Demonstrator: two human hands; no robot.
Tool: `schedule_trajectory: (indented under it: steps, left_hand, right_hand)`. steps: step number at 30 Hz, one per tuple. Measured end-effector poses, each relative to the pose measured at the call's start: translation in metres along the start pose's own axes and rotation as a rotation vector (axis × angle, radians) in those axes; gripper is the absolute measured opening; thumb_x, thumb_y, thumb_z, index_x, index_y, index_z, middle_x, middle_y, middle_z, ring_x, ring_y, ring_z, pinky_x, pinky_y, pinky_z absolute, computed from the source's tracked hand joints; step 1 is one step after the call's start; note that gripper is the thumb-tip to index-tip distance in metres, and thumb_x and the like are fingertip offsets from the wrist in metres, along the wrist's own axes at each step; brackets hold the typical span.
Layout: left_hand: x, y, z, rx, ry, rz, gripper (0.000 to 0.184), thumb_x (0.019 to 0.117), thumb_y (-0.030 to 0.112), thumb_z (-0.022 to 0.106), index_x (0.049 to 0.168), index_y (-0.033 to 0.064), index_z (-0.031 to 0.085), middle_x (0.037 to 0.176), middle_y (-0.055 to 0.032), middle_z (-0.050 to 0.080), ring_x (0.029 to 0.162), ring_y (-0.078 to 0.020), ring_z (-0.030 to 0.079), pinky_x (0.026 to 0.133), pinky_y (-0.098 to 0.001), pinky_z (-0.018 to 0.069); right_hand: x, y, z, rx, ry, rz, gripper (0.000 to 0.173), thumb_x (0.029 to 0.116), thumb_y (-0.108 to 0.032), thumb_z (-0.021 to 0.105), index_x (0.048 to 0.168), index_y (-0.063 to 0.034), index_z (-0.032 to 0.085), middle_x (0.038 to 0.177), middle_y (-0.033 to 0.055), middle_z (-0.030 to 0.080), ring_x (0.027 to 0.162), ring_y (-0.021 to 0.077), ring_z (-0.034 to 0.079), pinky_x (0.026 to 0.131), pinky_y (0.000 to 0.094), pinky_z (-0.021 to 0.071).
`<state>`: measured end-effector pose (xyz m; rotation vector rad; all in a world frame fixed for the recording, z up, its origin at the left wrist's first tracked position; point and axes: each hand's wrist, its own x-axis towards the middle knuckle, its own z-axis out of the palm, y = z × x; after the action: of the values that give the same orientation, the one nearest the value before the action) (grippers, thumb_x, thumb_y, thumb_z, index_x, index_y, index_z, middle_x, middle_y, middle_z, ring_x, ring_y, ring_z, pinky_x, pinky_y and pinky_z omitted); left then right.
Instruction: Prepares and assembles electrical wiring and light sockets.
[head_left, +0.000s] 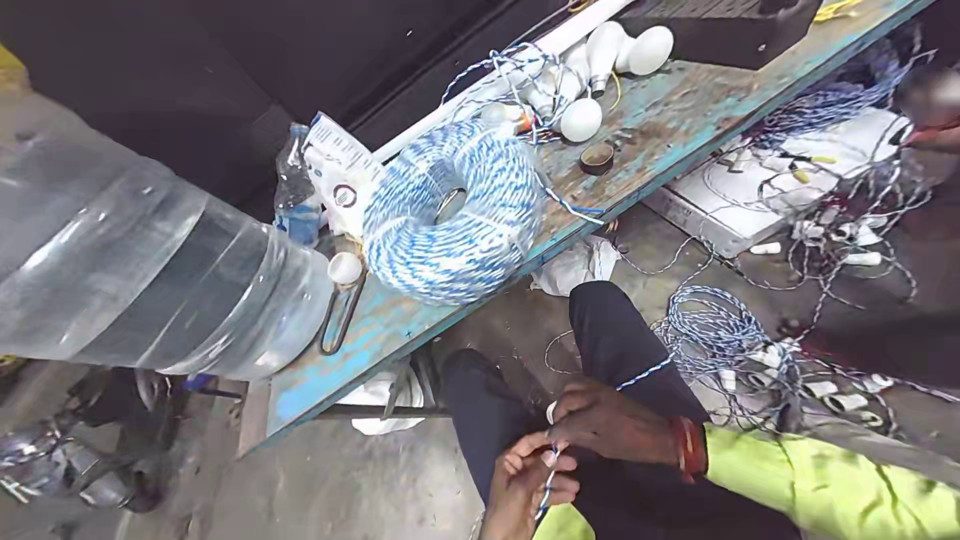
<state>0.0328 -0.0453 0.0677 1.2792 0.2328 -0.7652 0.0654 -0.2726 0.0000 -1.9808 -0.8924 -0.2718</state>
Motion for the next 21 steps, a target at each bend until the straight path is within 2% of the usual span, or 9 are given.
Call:
schedule_trajectory:
  steps: [2, 5, 7, 9, 12, 14, 16, 18, 21]
  left_hand:
    - [0.002, 0.005, -0.014, 0.068, -0.158, -0.095, 0.028, 0.1063, 0.015, 0.052, 0.124, -0.0014, 0.065, 0.097, -0.0146, 0.078, 0.082, -0.0244, 0.077, 0.078, -0.0396, 0.0645]
    - [0.002, 0.005, -0.038, -0.037, -0.538, -0.108, 0.036, 0.1074, 0.033, 0.052, 0.12, 0.0084, 0.075, 0.11, -0.0111, 0.077, 0.089, -0.0191, 0.076, 0.076, -0.0339, 0.0635]
    - [0.005, 0.007, -0.043, -0.132, -0.642, -0.067, 0.032, 0.1059, 0.033, 0.055, 0.117, 0.0125, 0.078, 0.113, -0.0078, 0.077, 0.091, -0.0157, 0.076, 0.077, -0.0321, 0.0631]
    - [0.007, 0.013, -0.043, -0.181, -0.648, -0.039, 0.026, 0.1038, 0.027, 0.059, 0.115, 0.015, 0.079, 0.108, -0.0044, 0.078, 0.092, -0.0132, 0.075, 0.082, -0.0317, 0.0619]
    - [0.01, 0.022, -0.037, -0.089, -0.569, -0.017, 0.019, 0.0991, 0.018, 0.066, 0.11, 0.0163, 0.081, 0.105, -0.0053, 0.079, 0.094, -0.016, 0.076, 0.089, -0.0347, 0.0617]
    - [0.007, 0.028, -0.027, 0.052, -0.401, 0.02, 0.013, 0.0938, 0.011, 0.072, 0.101, 0.0135, 0.083, 0.096, -0.0063, 0.08, 0.087, -0.0162, 0.077, 0.083, -0.0338, 0.0632]
    - [0.006, 0.033, -0.017, 0.189, -0.183, 0.067, 0.013, 0.089, -0.003, 0.072, 0.095, 0.0049, 0.081, 0.089, -0.0082, 0.079, 0.08, -0.0172, 0.077, 0.079, -0.0341, 0.0644]
    - [0.015, 0.029, -0.014, 0.276, -0.005, 0.131, 0.013, 0.0857, -0.01, 0.072, 0.096, -0.0028, 0.078, 0.085, -0.0096, 0.078, 0.076, -0.0172, 0.077, 0.077, -0.0342, 0.065]
    - [0.032, 0.018, -0.012, 0.288, 0.085, 0.236, 0.015, 0.0867, -0.009, 0.072, 0.101, -0.0068, 0.076, 0.083, -0.0108, 0.078, 0.072, -0.0156, 0.076, 0.071, -0.0316, 0.0649]
  right_hand:
    - [0.003, -0.002, 0.0, -0.001, 0.013, -0.067, 0.02, 0.1046, -0.033, 0.058, 0.106, -0.0289, 0.077, 0.101, -0.005, 0.072, 0.101, 0.0146, 0.066, 0.091, 0.038, 0.0537]
    - [0.018, -0.019, -0.004, 0.084, 0.088, -0.152, 0.019, 0.1045, -0.027, 0.059, 0.102, -0.0227, 0.077, 0.101, -0.0022, 0.072, 0.107, 0.0172, 0.065, 0.098, 0.0381, 0.0516]
    - [0.03, -0.028, -0.007, 0.118, 0.135, -0.188, 0.019, 0.1049, -0.024, 0.058, 0.101, -0.0199, 0.076, 0.105, -0.0007, 0.072, 0.112, 0.019, 0.064, 0.102, 0.0383, 0.0485]
    - [0.036, -0.031, -0.007, 0.14, 0.171, -0.194, 0.019, 0.1043, -0.02, 0.058, 0.102, -0.019, 0.077, 0.106, 0.0001, 0.073, 0.114, 0.0199, 0.063, 0.103, 0.0379, 0.0483]
    - [0.034, -0.033, -0.008, 0.192, 0.193, -0.15, 0.021, 0.103, -0.018, 0.059, 0.1, -0.0175, 0.079, 0.102, 0.0013, 0.074, 0.108, 0.0197, 0.065, 0.101, 0.0376, 0.0484]
    - [0.03, -0.034, -0.013, 0.149, 0.154, -0.111, 0.024, 0.104, -0.02, 0.056, 0.101, -0.0174, 0.079, 0.097, 0.0005, 0.073, 0.102, 0.0188, 0.065, 0.098, 0.0377, 0.048]
    - [0.025, -0.034, -0.015, 0.033, 0.103, -0.051, 0.027, 0.1054, -0.024, 0.051, 0.101, -0.0178, 0.077, 0.088, -0.0009, 0.072, 0.094, 0.018, 0.066, 0.092, 0.0379, 0.0498]
    - [0.019, -0.034, -0.007, -0.041, 0.107, 0.054, 0.026, 0.1046, -0.024, 0.051, 0.098, -0.0149, 0.075, 0.08, -0.0003, 0.069, 0.086, 0.0168, 0.066, 0.087, 0.0357, 0.0525]
    - [0.019, -0.036, 0.002, -0.163, 0.152, 0.3, 0.022, 0.1015, -0.025, 0.055, 0.094, -0.0134, 0.072, 0.076, -0.0005, 0.069, 0.074, 0.0129, 0.068, 0.074, 0.0326, 0.058]
